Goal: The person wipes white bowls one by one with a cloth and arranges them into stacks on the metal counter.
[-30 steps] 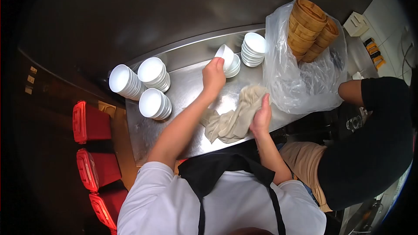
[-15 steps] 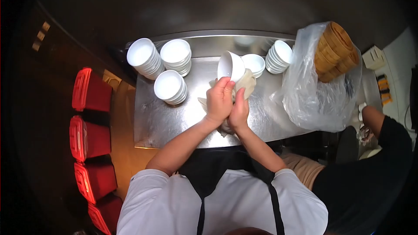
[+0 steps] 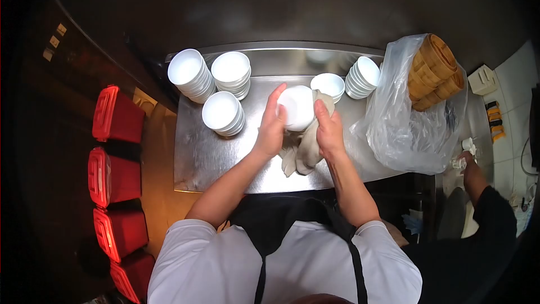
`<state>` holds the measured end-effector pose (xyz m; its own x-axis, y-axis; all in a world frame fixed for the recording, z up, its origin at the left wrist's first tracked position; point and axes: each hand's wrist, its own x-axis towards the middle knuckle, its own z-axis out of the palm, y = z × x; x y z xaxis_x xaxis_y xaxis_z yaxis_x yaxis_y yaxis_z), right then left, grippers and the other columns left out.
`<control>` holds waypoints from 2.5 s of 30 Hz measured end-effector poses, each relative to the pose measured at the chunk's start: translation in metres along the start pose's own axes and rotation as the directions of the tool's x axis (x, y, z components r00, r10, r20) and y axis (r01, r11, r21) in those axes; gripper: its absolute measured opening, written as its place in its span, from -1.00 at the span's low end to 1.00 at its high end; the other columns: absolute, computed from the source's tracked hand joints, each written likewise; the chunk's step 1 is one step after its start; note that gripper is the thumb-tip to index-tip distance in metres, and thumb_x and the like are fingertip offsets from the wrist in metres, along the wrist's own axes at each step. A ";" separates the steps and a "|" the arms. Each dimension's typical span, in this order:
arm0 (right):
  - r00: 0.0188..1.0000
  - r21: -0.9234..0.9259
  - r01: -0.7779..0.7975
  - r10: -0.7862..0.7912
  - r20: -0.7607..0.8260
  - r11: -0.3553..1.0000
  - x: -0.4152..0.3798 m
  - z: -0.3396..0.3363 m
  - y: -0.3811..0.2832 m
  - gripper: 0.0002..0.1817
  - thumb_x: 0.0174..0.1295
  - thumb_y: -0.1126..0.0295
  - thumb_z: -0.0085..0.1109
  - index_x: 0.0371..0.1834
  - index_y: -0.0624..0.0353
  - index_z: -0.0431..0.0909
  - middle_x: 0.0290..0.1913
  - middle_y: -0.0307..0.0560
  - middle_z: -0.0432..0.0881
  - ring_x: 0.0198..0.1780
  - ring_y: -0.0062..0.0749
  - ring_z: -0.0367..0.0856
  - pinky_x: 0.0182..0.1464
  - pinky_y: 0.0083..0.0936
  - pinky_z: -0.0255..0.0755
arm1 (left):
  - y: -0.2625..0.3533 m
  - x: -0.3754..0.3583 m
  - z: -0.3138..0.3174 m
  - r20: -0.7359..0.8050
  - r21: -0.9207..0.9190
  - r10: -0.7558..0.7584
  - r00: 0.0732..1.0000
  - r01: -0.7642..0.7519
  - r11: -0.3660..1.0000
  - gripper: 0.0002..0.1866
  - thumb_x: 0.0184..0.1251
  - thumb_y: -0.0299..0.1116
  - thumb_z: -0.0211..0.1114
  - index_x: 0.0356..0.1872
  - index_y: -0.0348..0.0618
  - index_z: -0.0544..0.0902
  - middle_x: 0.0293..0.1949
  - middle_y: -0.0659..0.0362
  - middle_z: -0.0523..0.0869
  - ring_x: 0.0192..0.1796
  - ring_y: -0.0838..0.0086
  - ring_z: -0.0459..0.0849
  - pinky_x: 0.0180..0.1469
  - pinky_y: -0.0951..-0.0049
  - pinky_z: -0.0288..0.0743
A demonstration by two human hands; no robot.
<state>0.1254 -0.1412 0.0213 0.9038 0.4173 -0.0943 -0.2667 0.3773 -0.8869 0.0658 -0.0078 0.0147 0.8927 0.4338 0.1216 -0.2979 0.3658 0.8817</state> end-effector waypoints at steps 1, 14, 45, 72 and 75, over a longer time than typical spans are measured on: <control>0.976 -0.194 0.162 -0.129 0.173 0.968 -0.007 -0.001 0.003 -0.53 0.36 0.11 0.23 0.13 0.27 0.54 0.07 0.02 0.63 0.08 -0.27 0.59 0.17 -0.31 0.43 | 0.004 -0.004 0.006 0.063 0.157 0.063 0.996 -0.072 0.985 -0.56 0.58 -0.13 0.02 0.27 -0.22 0.32 0.25 0.02 0.40 0.29 0.34 0.42 0.32 0.32 0.36; 0.844 -0.607 0.297 0.094 0.528 0.737 -0.035 0.006 0.004 -0.53 0.31 0.36 0.24 0.24 0.28 0.43 0.17 0.12 0.57 0.22 -0.19 0.56 0.25 -0.34 0.40 | 0.006 0.006 -0.005 0.052 -0.269 -0.380 0.924 0.379 0.885 -0.52 0.51 -0.04 0.01 0.17 -0.23 0.52 0.03 0.06 0.64 0.06 0.33 0.63 0.17 0.34 0.51; 0.917 0.027 0.164 -0.143 -0.371 0.986 -0.001 -0.054 0.026 -0.74 0.50 0.15 0.04 -0.08 0.12 0.49 -0.24 -0.22 0.58 -0.29 -0.50 0.58 -0.27 -0.44 0.54 | 0.066 -0.036 -0.115 0.249 0.968 0.331 0.910 -0.241 -0.066 -0.86 0.18 -0.46 0.38 -0.23 -0.18 0.73 -0.26 0.14 0.78 -0.15 0.31 0.72 0.22 0.16 0.33; 0.893 0.205 0.078 0.023 -0.450 0.976 -0.044 -0.111 0.003 -0.42 0.43 -0.08 0.06 0.19 0.25 0.44 0.03 -0.06 0.60 0.02 -0.32 0.62 0.10 -0.30 0.52 | -0.107 0.108 0.058 0.320 0.933 -0.137 0.937 -0.287 0.215 -0.75 0.45 -0.22 0.15 -0.10 -0.13 0.68 -0.24 -0.09 0.74 -0.09 -0.02 0.69 0.18 -0.03 0.39; 0.873 -0.003 0.204 -0.183 -0.451 0.979 -0.032 -0.096 0.011 -0.38 0.46 -0.02 0.03 0.30 0.32 0.34 0.17 -0.03 0.53 0.17 -0.27 0.52 0.26 -0.31 0.38 | -0.105 0.099 0.055 0.198 0.813 0.057 0.979 -0.196 0.548 -0.75 0.45 -0.27 0.12 -0.08 -0.19 0.66 -0.23 -0.09 0.74 -0.08 0.05 0.72 0.03 0.17 0.51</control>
<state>0.1256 -0.2298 -0.0289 0.9892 -0.0778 -0.1243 -0.0761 0.4519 -0.8888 0.2045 -0.0488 -0.0407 0.9234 0.2826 0.2597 -0.0636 -0.5546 0.8297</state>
